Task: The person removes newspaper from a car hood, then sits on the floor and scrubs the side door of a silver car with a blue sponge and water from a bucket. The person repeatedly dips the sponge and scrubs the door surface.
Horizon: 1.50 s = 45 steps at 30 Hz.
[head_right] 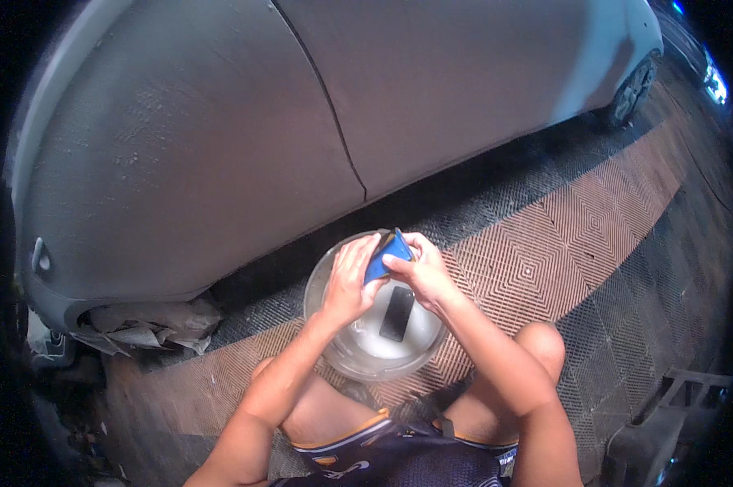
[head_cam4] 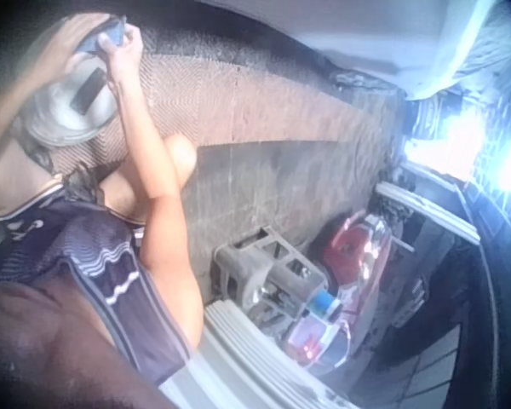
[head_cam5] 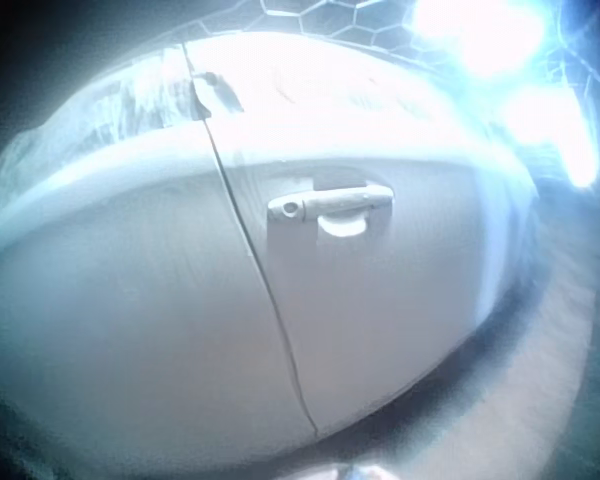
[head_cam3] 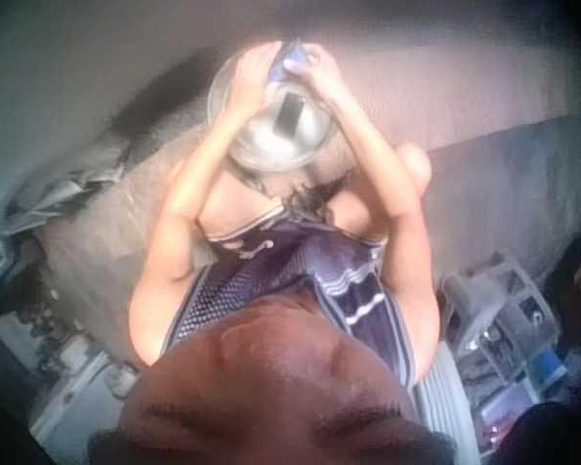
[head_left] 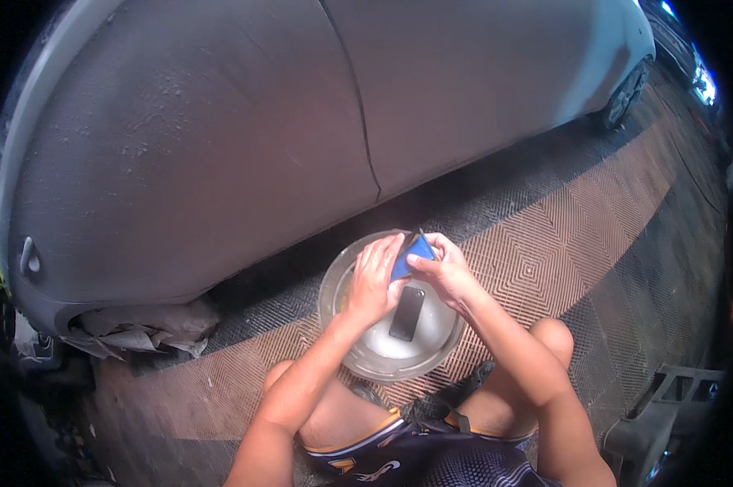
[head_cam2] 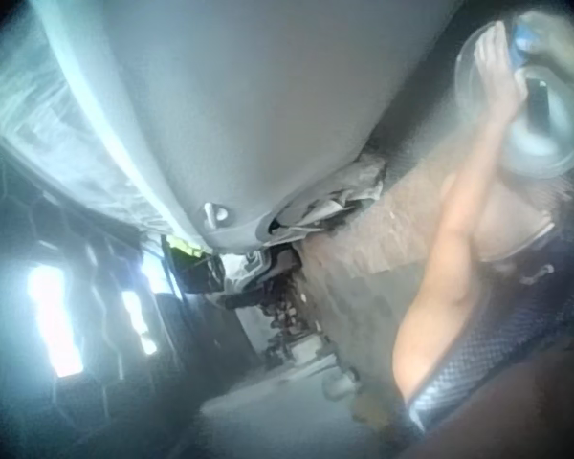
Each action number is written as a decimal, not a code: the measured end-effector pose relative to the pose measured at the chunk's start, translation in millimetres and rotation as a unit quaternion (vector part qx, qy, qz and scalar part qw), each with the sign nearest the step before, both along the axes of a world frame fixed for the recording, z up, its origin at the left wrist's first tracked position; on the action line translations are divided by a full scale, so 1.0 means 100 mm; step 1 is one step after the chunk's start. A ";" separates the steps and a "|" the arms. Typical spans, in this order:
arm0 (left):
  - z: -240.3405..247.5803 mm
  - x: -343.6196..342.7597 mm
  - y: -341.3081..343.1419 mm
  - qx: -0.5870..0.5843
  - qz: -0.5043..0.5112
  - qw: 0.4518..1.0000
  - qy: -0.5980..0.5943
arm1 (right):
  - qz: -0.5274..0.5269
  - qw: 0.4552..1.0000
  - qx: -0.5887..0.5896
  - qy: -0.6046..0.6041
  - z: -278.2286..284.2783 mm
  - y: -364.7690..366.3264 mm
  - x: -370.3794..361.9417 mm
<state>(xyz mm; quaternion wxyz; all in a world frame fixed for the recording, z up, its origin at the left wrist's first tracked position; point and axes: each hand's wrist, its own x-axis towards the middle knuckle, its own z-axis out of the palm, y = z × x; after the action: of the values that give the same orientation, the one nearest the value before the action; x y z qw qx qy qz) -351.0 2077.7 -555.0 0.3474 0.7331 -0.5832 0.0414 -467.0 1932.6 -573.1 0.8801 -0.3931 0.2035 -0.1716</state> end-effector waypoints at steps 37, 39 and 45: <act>3.75 2.01 -0.34 -0.199 0.082 0.709 -0.671 | -0.485 0.310 -0.809 -0.122 3.45 -2.13 1.86; 3.78 2.05 -0.39 -0.216 0.066 0.716 -0.660 | -0.468 0.317 -0.820 -0.095 3.48 -2.14 1.82; 3.75 2.00 -0.34 -0.203 0.072 0.727 -0.652 | -0.479 0.300 -0.820 -0.090 3.49 -2.21 1.84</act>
<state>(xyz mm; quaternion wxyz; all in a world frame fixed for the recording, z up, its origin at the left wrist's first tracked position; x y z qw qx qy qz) -150.7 2043.7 -179.9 0.0176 0.4774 -0.5894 0.6515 -283.3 1711.4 -223.8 -0.1222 -0.7270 0.0295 -0.6751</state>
